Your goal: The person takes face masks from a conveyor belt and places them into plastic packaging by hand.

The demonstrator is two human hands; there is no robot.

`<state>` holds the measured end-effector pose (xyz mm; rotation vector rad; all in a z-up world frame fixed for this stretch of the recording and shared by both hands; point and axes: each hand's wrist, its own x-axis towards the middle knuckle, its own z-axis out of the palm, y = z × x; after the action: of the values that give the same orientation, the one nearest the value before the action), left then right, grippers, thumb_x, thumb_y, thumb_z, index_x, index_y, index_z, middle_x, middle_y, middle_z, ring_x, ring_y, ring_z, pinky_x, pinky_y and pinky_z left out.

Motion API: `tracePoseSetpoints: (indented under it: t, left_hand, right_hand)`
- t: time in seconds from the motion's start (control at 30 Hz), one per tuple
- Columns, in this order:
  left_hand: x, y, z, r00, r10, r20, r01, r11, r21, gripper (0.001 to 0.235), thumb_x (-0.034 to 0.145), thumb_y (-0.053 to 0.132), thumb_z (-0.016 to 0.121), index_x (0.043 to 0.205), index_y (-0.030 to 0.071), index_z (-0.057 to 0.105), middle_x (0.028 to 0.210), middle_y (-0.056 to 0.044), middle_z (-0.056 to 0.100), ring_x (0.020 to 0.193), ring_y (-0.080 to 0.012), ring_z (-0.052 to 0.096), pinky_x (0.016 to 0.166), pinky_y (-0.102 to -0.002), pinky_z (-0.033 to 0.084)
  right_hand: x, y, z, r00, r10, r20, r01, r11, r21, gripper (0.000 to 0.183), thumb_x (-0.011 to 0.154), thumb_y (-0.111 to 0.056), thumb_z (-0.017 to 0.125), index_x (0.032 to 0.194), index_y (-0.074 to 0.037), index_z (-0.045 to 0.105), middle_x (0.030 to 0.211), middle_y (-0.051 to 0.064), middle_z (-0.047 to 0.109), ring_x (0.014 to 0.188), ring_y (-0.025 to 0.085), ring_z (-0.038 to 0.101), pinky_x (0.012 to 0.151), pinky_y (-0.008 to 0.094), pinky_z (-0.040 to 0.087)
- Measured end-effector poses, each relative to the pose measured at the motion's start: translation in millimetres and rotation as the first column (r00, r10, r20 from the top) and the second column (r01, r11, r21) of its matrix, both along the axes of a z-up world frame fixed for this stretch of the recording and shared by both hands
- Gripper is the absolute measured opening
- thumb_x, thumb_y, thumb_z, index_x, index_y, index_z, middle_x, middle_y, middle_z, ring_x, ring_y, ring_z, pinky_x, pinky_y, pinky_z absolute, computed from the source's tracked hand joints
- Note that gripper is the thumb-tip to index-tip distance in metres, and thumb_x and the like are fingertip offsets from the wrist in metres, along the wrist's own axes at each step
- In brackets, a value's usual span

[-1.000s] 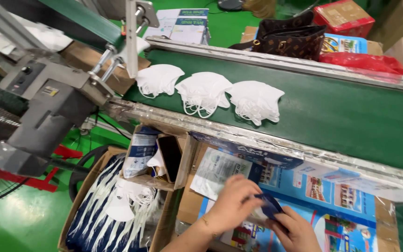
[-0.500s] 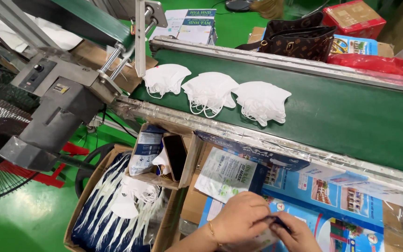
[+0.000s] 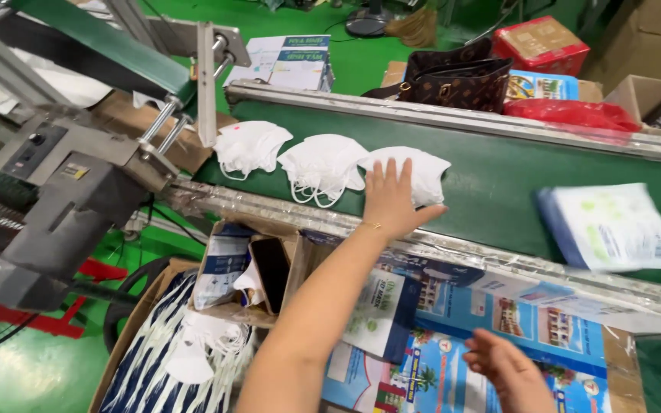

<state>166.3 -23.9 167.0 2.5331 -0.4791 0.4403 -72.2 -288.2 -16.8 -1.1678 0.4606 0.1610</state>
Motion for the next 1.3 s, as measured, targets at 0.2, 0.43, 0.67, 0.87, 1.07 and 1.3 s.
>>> tracePoseSetpoints:
  t: [0.2,0.43,0.67,0.87,1.07,1.3]
  left_hand:
    - [58,-10,-62,0.978,0.098,-0.186,-0.067,0.984,0.163,0.062,0.094,0.031,0.059,0.151,0.008,0.05,0.138,-0.026,0.057,0.124,-0.0484,0.055,0.098,-0.054,0.047]
    - [-44,18,-28,0.38,-0.889,-0.256,-0.241,0.172,-0.955,0.043,0.096,0.013,0.068,0.136,-0.001,0.059,0.125,-0.01,0.071,0.11,-0.0205,0.07,0.097,-0.04,0.056]
    - [-151,19,-76,0.328,-0.852,-0.409,-0.005,0.431,-0.902,0.063,0.098,0.022,0.069,0.151,-0.004,0.047,0.14,-0.014,0.06,0.127,-0.0221,0.056,0.109,-0.039,0.047]
    - [-176,31,-51,0.754,-0.586,-0.297,0.471,0.798,-0.378,0.108,0.081,0.034,0.083,0.161,0.001,0.019,0.167,-0.024,0.022,0.156,-0.0416,0.018,0.123,-0.053,0.015]
    - [-174,6,-112,0.776,-0.47,-0.421,0.536,0.843,0.048,0.073,0.083,0.032,0.076,0.148,0.014,0.049,0.143,-0.018,0.052,0.14,-0.0381,0.042,0.12,-0.059,0.024]
    - [-171,28,-104,0.422,-0.703,-0.573,-0.07,0.604,-0.794,0.047,0.105,0.037,0.054,0.138,0.005,0.062,0.118,-0.007,0.07,0.104,-0.0105,0.063,0.09,-0.028,0.052]
  right_hand:
    - [-9,-14,-24,0.991,-0.014,-0.132,0.001,0.995,-0.098,0.042,0.101,-0.013,0.052,0.138,0.005,0.06,0.121,0.025,0.071,0.107,0.034,0.069,0.094,0.048,0.054]
    - [4,22,99,0.969,0.027,0.244,-0.052,0.994,0.099,0.062,0.092,-0.024,0.055,0.15,-0.008,0.043,0.137,0.01,0.064,0.125,0.028,0.063,0.103,0.045,0.048]
    - [8,46,87,0.991,0.048,0.122,-0.055,0.997,0.053,0.063,0.09,-0.016,0.07,0.148,-0.002,0.05,0.129,0.015,0.067,0.117,0.028,0.06,0.099,0.044,0.047]
    - [-12,47,55,0.889,0.412,0.201,-0.007,0.452,-0.892,0.054,0.084,-0.011,0.075,0.136,-0.011,0.061,0.128,0.011,0.071,0.121,0.024,0.065,0.102,0.036,0.049]
    - [-3,63,13,0.902,0.38,0.206,-0.141,0.708,-0.692,0.074,0.075,-0.009,0.071,0.146,-0.007,0.049,0.116,0.009,0.075,0.105,0.021,0.072,0.09,0.032,0.053]
    - [-1,45,44,0.976,0.188,-0.108,-0.201,0.971,-0.128,0.04,0.097,-0.024,0.062,0.127,0.001,0.068,0.1,0.01,0.076,0.082,0.016,0.068,0.071,0.034,0.056]
